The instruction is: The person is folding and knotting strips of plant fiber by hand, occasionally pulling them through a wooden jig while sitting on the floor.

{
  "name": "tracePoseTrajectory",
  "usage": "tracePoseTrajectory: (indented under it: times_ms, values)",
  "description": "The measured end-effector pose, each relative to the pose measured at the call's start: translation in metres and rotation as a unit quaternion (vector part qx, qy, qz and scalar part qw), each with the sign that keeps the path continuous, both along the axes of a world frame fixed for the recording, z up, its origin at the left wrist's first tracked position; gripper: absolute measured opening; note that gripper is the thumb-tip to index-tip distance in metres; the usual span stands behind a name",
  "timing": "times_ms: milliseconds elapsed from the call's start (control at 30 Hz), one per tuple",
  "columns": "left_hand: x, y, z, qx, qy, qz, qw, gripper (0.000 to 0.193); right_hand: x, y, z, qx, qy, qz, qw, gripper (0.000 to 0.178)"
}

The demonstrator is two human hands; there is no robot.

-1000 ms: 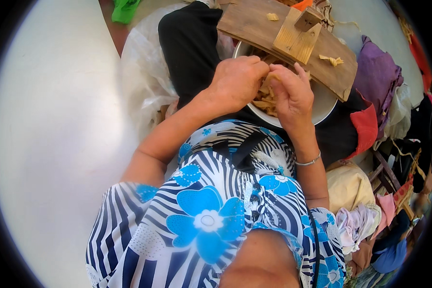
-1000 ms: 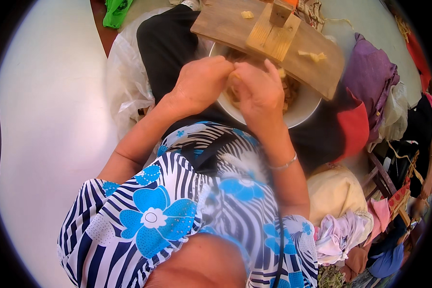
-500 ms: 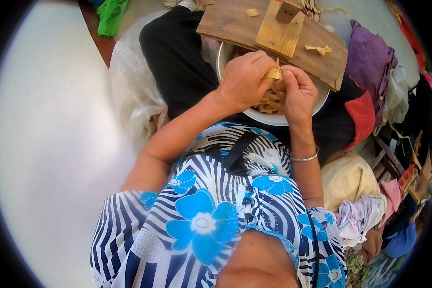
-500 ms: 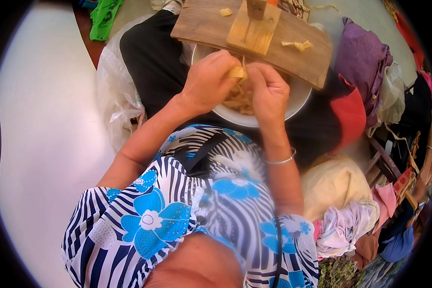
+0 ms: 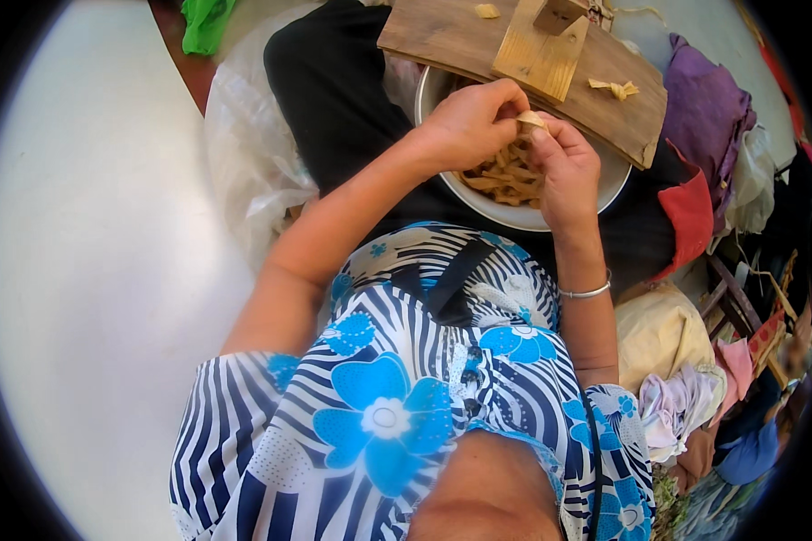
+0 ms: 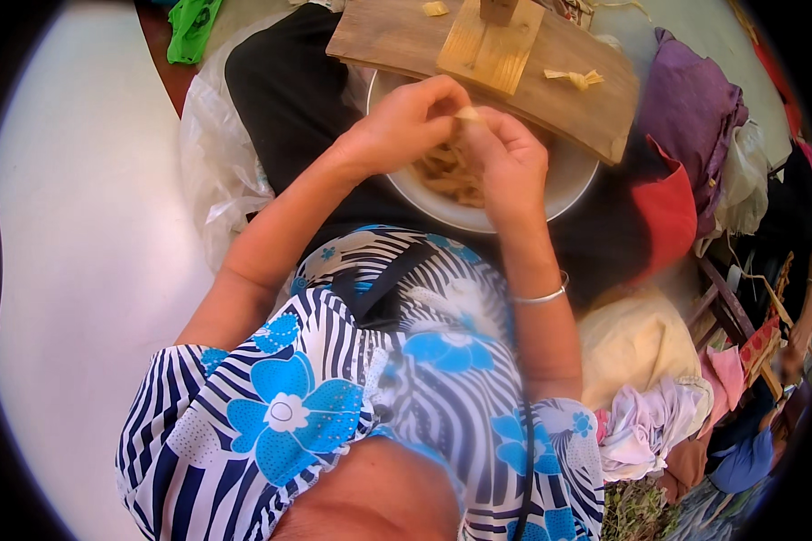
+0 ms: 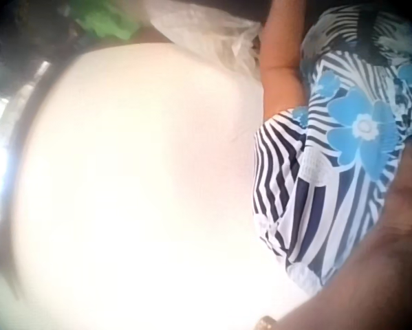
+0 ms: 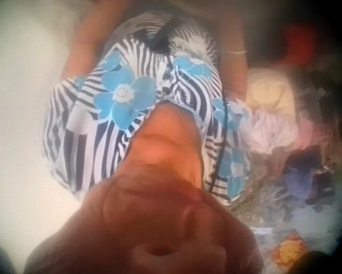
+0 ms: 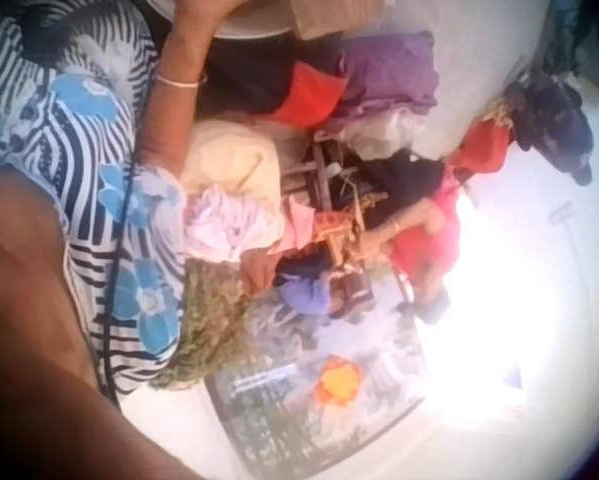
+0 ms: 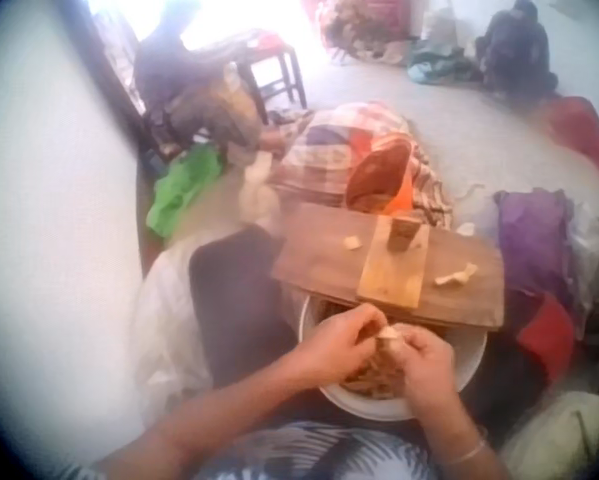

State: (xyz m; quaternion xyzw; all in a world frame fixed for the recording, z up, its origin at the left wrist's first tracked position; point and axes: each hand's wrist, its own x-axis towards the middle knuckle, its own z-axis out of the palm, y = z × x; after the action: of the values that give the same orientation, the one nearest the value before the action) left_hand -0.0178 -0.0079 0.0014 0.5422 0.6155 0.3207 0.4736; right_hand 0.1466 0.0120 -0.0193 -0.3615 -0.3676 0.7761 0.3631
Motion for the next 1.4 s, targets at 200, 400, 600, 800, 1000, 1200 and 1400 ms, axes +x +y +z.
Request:
tracePoseTrajectory:
  times_ms: [200, 400, 600, 800, 1000, 1200, 1400]
  values:
    - [0.01, -0.008, 0.013, 0.091, 0.204, 0.062, 0.973, 0.017, -0.001, -0.002, 0.003, -0.167, 0.161, 0.014, 0.973, 0.026]
    - [0.003, -0.016, 0.015, 0.069, -0.011, -0.01, 0.998, 0.016, 0.001, -0.001, 0.013, -0.035, 0.091, -0.026, 0.995, 0.026]
    - [-0.002, -0.009, 0.031, 0.037, -0.014, 0.008, 0.999, 0.022, 0.007, 0.006, 0.022, 0.062, -0.065, 0.017, 0.996, 0.021]
    - [-0.012, -0.011, 0.021, 0.005, -0.161, 0.055, 0.985, 0.024, 0.033, 0.024, 0.037, 0.308, -0.299, 0.092, 0.898, 0.01]
    - [-0.022, -0.017, 0.033, 0.01, -0.156, 0.028, 0.987, 0.02, 0.046, 0.032, 0.044, 0.469, -0.355, 0.021, 0.808, 0.011]
    - [-0.024, 0.009, 0.068, 0.212, 0.148, -0.047, 0.965, 0.025, 0.036, 0.035, 0.052, 0.56, -0.393, 0.004, 0.729, 0.012]
    - [0.002, 0.023, 0.057, 0.141, 0.121, -0.078, 0.98, 0.023, 0.024, 0.042, 0.068, 0.6, -0.377, -0.015, 0.706, 0.011]
